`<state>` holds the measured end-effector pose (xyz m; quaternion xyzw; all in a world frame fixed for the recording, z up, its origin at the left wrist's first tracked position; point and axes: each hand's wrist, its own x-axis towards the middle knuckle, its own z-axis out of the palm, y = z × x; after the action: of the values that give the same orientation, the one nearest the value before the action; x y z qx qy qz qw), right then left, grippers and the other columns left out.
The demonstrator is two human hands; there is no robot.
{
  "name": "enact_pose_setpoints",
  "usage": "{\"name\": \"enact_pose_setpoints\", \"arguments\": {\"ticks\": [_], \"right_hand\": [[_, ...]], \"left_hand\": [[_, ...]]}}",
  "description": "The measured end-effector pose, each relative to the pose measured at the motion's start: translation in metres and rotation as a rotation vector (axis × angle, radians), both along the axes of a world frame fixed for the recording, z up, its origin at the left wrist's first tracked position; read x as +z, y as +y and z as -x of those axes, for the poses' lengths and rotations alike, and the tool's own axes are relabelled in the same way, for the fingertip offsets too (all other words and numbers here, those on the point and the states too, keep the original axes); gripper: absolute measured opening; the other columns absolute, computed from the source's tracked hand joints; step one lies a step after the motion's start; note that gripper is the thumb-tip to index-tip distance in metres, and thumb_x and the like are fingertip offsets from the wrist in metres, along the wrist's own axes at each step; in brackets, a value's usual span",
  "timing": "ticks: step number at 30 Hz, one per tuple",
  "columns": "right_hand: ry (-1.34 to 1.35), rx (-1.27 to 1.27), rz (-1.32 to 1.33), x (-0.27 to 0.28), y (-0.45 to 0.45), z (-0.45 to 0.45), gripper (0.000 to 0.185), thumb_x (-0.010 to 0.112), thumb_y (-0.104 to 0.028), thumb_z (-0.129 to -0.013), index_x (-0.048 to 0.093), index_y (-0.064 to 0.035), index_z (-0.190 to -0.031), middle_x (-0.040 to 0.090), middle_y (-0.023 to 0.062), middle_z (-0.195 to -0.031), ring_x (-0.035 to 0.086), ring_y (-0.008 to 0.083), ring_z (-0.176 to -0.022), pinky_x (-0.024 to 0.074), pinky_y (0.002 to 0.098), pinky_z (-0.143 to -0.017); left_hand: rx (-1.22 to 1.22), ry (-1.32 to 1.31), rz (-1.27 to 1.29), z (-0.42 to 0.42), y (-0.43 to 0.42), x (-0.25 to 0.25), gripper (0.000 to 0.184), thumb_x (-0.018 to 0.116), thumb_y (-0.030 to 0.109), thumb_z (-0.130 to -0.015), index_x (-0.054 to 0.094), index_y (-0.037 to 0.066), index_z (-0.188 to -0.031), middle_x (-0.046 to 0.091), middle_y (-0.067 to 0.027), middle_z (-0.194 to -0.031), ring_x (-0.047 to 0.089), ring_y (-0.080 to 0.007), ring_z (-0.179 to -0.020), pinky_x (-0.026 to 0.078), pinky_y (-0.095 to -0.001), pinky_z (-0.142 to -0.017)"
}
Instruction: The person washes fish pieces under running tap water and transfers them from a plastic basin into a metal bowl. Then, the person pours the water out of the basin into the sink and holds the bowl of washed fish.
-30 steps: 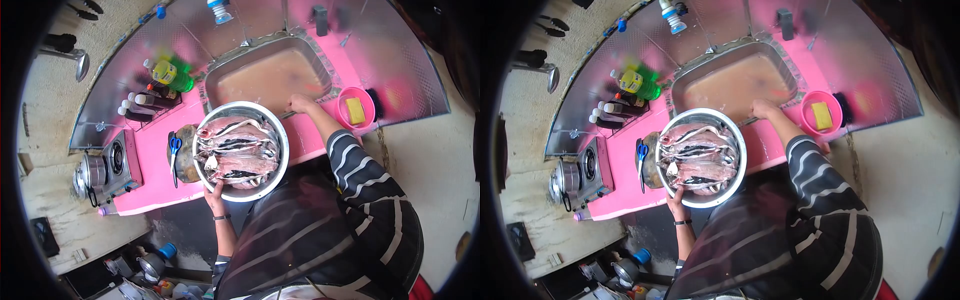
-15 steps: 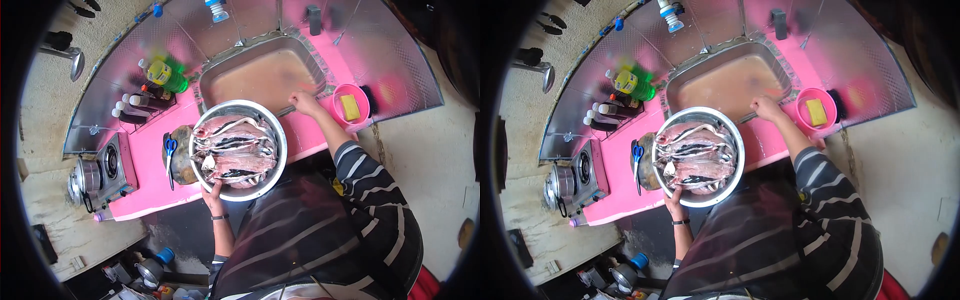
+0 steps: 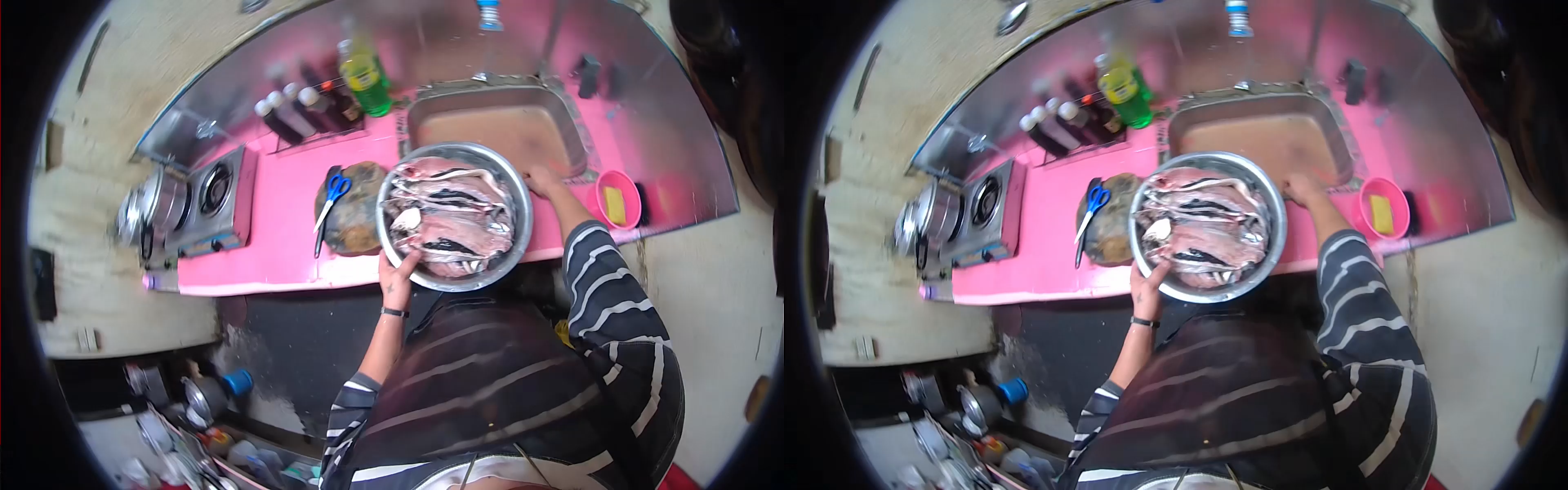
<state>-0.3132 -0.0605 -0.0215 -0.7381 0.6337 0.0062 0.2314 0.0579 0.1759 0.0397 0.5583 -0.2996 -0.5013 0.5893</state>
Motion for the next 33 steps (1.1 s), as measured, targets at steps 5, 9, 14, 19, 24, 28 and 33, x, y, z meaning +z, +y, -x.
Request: {"name": "enact_pose_setpoints", "arguments": {"ticks": [5,9,14,19,24,28,33], "right_hand": [[-0.098,-0.102,0.430,-0.014,0.025,-0.012,0.018,0.061,-0.022,-0.087,0.069,-0.0066,-0.093,0.064,0.0222,-0.097,0.063,0.0415,-0.092,0.0495,0.0488,-0.078],[-0.343,-0.269,0.644,0.020,0.104,-0.013,0.018,0.056,-0.015,-0.091,0.065,-0.0019,-0.100,0.058,0.0244,-0.102,0.059,0.0433,-0.093,0.0470,0.0497,-0.079],[-0.180,-0.278,0.635,0.005,0.270,0.034,0.023,0.052,-0.007,-0.091,0.061,0.0012,-0.110,0.060,0.0243,-0.105,0.058,0.0440,-0.098,0.0468,0.0494,-0.083],[0.054,-0.518,0.023,-0.077,0.410,0.103,0.030,0.056,-0.012,-0.088,0.062,-0.0034,-0.115,0.064,0.0259,-0.108,0.061,0.0425,-0.098,0.0490,0.0500,-0.083],[0.011,-0.756,0.174,-0.083,0.411,0.088,0.022,0.059,-0.017,-0.088,0.065,-0.0046,-0.105,0.067,0.0236,-0.095,0.064,0.0425,-0.089,0.0507,0.0500,-0.078],[-0.040,-0.882,0.313,-0.057,0.359,0.074,0.021,0.062,-0.021,-0.089,0.065,-0.0030,-0.101,0.067,0.0215,-0.088,0.065,0.0422,-0.082,0.0521,0.0469,-0.071],[-0.268,-0.746,0.555,0.026,0.275,0.049,0.020,0.066,-0.019,-0.089,0.063,-0.0014,-0.097,0.064,0.0169,-0.075,0.062,0.0361,-0.067,0.0489,0.0417,-0.063]], "left_hand": [[-0.019,0.028,0.014,-0.003,0.002,0.000,0.044,0.075,0.010,-0.083,0.054,-0.003,-0.119,0.066,-0.0105,-0.107,0.063,-0.0165,-0.093,0.051,-0.0303,-0.083],[-0.045,0.031,0.015,-0.005,0.001,0.000,0.042,0.074,0.009,-0.083,0.054,-0.003,-0.117,0.066,-0.0102,-0.106,0.063,-0.0161,-0.092,0.051,-0.0300,-0.083],[-0.047,0.050,0.034,-0.006,0.000,-0.006,0.042,0.073,0.009,-0.082,0.053,-0.002,-0.117,0.065,-0.0093,-0.106,0.062,-0.0158,-0.092,0.050,-0.0301,-0.083],[-0.050,0.082,0.065,-0.007,-0.003,-0.007,0.043,0.078,0.008,-0.080,0.053,-0.001,-0.113,0.063,-0.0066,-0.103,0.059,-0.0133,-0.090,0.049,-0.0278,-0.082],[-0.091,0.036,0.062,-0.009,-0.003,-0.009,0.044,0.074,0.009,-0.082,0.054,-0.002,-0.120,0.063,-0.0072,-0.110,0.059,-0.0154,-0.098,0.047,-0.0291,-0.088],[-0.067,0.039,0.056,-0.006,-0.001,-0.004,0.043,0.074,0.008,-0.083,0.054,-0.002,-0.120,0.063,-0.0061,-0.108,0.058,-0.0140,-0.095,0.046,-0.0281,-0.087],[-0.052,0.057,0.069,-0.003,-0.003,-0.003,0.040,0.073,0.006,-0.084,0.054,-0.001,-0.118,0.063,-0.0061,-0.108,0.058,-0.0131,-0.095,0.046,-0.0272,-0.087]]}}
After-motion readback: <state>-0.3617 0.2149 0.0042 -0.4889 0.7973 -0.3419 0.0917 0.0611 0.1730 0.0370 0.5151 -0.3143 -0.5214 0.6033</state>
